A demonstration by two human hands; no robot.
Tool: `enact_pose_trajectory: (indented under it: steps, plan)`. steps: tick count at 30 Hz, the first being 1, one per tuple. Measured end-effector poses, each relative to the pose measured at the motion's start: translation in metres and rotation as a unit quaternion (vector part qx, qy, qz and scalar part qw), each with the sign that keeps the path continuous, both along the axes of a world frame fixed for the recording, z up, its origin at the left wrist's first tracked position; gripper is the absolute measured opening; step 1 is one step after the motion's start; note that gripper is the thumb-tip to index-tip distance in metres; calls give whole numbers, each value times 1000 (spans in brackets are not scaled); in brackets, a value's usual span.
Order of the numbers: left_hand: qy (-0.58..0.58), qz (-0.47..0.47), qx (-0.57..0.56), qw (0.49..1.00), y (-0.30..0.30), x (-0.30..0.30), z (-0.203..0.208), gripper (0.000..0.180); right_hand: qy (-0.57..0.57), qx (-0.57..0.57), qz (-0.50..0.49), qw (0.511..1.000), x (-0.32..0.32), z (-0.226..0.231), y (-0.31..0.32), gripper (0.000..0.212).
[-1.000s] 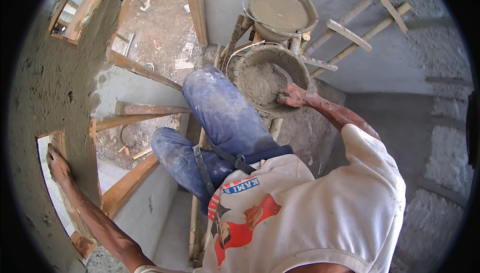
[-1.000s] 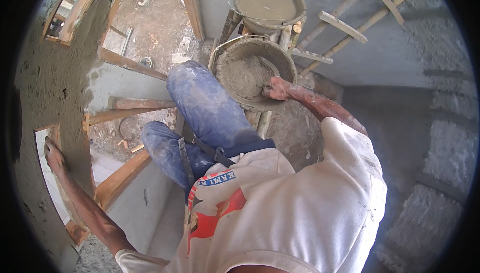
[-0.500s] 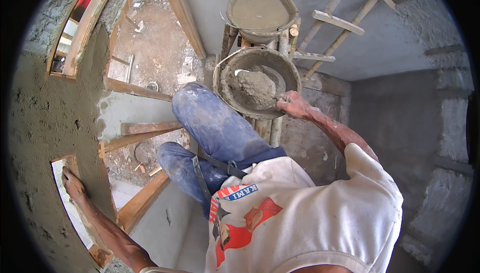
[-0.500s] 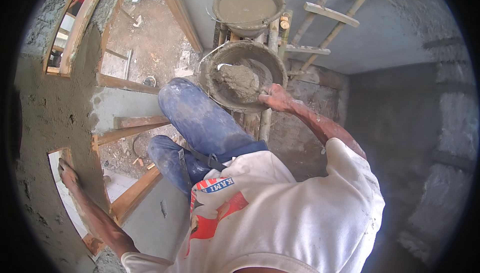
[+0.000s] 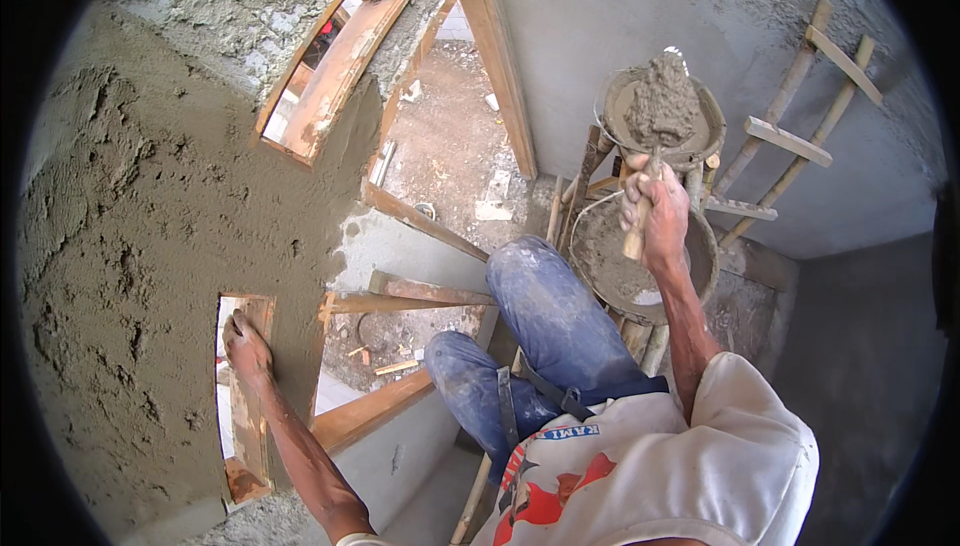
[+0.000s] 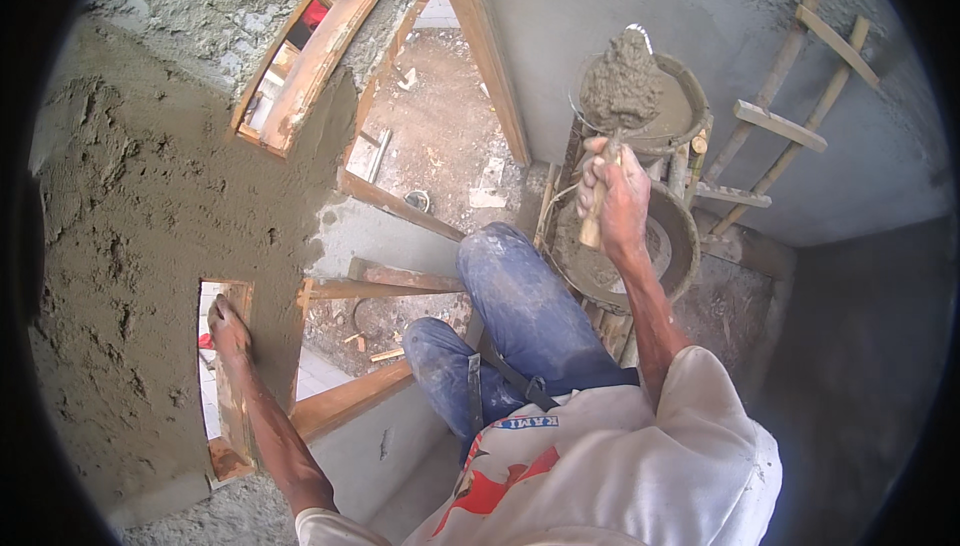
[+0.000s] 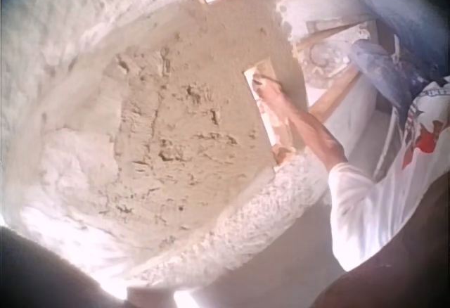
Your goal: The person applies wet plaster to a wall and around window frames using a trowel, scooping material from buckets on a scaffold.
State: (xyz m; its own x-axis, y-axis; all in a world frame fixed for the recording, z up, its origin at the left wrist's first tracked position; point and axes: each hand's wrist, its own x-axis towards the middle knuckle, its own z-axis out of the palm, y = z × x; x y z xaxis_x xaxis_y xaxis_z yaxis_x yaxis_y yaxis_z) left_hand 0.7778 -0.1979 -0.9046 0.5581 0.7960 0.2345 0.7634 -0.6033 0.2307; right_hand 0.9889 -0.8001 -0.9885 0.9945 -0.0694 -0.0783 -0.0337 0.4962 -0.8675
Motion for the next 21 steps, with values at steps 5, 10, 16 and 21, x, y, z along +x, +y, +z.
enact_pose_trajectory:
  steps: [5,10,16,21]
  plan:
    - [-30,26,1,999,-6,6,-2,63,-71,-68,-264,960,122,3,150,35]
    - [-57,40,-9,998,23,-2,-17,66,72,-204,-53,975,182,-49,331,34]
    - [-99,33,-38,994,22,-15,-21,66,-167,-142,189,957,1,-51,330,31]
    - [-77,53,-44,995,16,-3,-8,71,73,-244,306,917,74,-97,253,26]
